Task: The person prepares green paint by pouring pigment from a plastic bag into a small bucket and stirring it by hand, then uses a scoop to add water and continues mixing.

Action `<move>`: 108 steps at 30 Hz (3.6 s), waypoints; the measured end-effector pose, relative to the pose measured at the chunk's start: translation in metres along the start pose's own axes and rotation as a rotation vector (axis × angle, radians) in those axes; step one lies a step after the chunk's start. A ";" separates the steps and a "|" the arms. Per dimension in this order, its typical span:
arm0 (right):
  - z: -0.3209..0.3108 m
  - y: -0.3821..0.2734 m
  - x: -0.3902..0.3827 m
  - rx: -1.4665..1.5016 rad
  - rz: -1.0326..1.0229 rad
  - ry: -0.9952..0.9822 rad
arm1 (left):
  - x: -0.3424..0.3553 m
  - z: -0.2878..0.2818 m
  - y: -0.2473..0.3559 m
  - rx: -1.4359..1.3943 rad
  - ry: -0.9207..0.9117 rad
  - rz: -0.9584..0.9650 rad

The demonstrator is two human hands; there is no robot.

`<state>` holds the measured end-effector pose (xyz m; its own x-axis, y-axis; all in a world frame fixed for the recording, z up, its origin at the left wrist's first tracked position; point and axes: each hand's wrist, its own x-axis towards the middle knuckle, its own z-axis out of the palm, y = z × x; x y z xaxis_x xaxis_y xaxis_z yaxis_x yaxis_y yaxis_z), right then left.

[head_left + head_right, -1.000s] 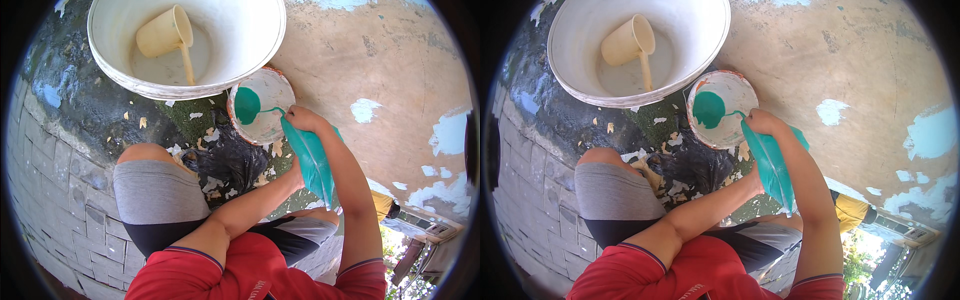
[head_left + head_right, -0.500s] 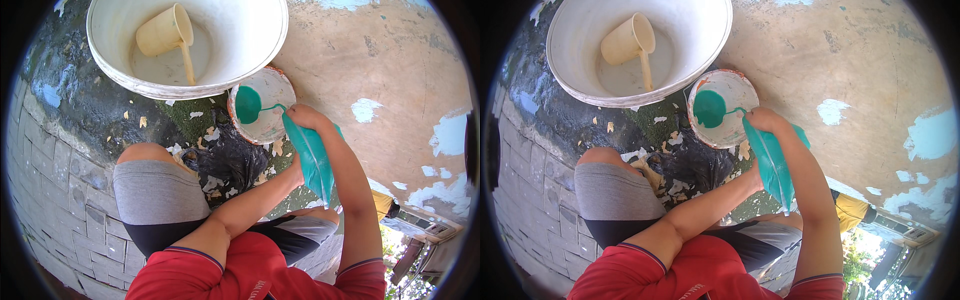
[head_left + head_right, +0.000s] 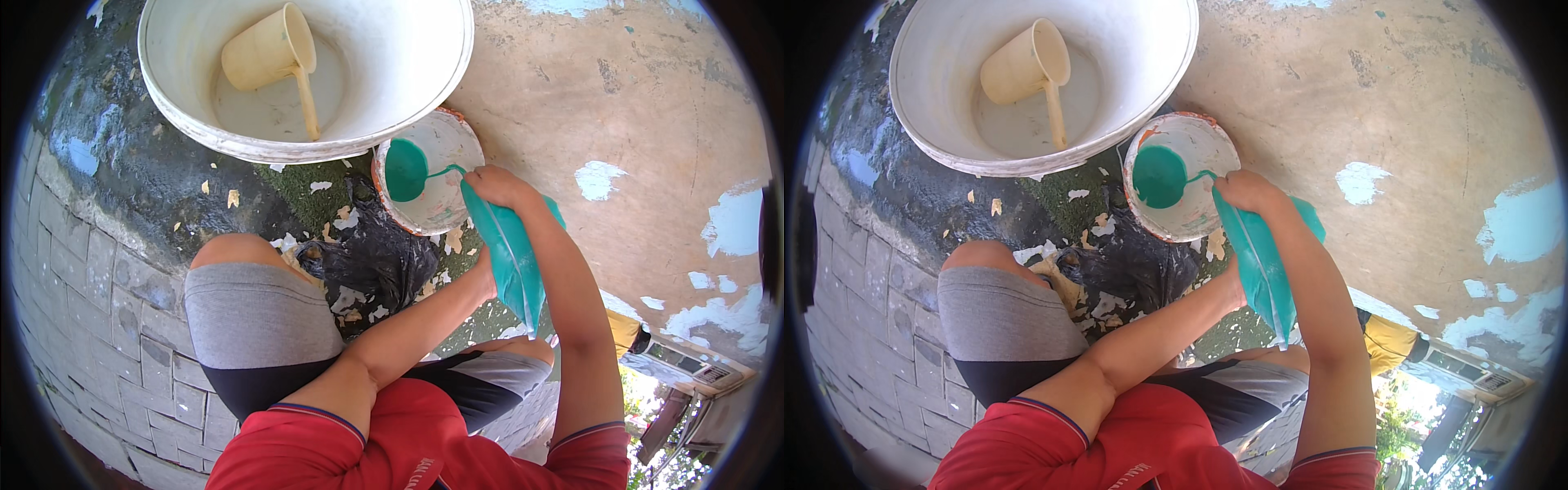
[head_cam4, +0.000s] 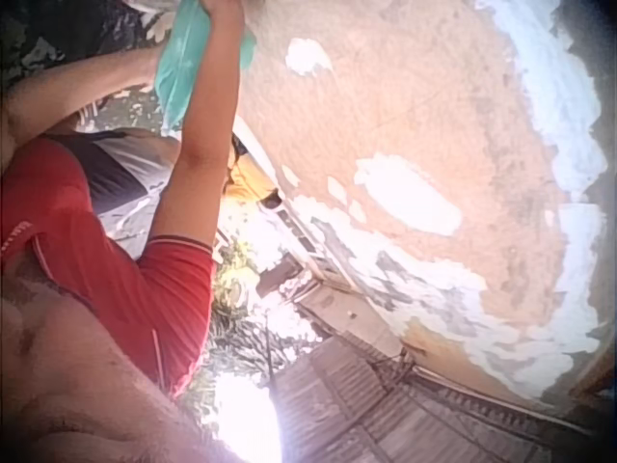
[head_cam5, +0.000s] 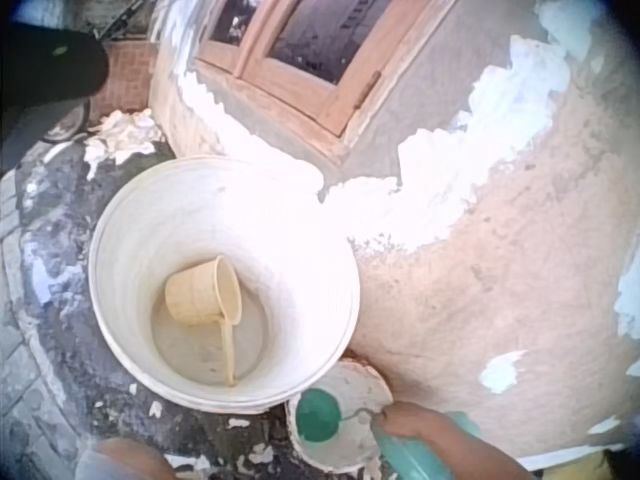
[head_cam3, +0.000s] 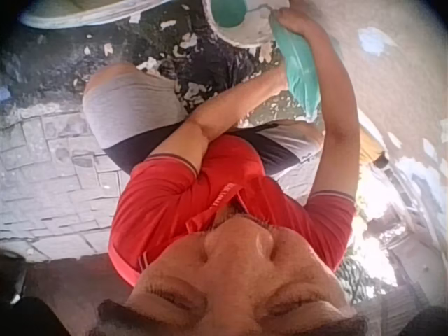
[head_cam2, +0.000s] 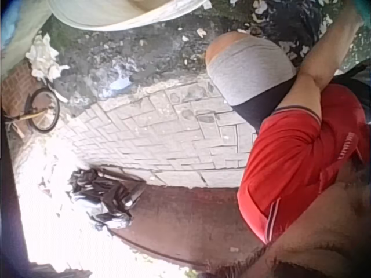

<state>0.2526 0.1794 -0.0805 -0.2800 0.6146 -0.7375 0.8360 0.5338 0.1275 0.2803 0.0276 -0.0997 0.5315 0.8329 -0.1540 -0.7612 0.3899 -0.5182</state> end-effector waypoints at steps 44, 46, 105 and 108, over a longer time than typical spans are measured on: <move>-0.015 -0.015 0.005 -0.138 0.097 -0.107 | 0.003 0.004 0.010 0.086 0.030 0.006; -0.017 -0.015 0.005 -0.139 0.101 -0.107 | 0.004 0.007 0.011 0.066 0.019 -0.006; -0.027 -0.042 0.016 -0.381 0.183 -0.062 | 0.002 0.027 0.035 0.018 -0.195 -0.077; -0.029 -0.044 0.015 -0.388 0.181 -0.058 | 0.006 0.021 0.035 0.013 -0.237 -0.074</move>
<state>0.1975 0.1818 -0.0780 -0.1092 0.6908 -0.7148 0.6264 0.6061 0.4901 0.2488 0.0549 -0.1010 0.4852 0.8702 0.0859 -0.7290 0.4568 -0.5098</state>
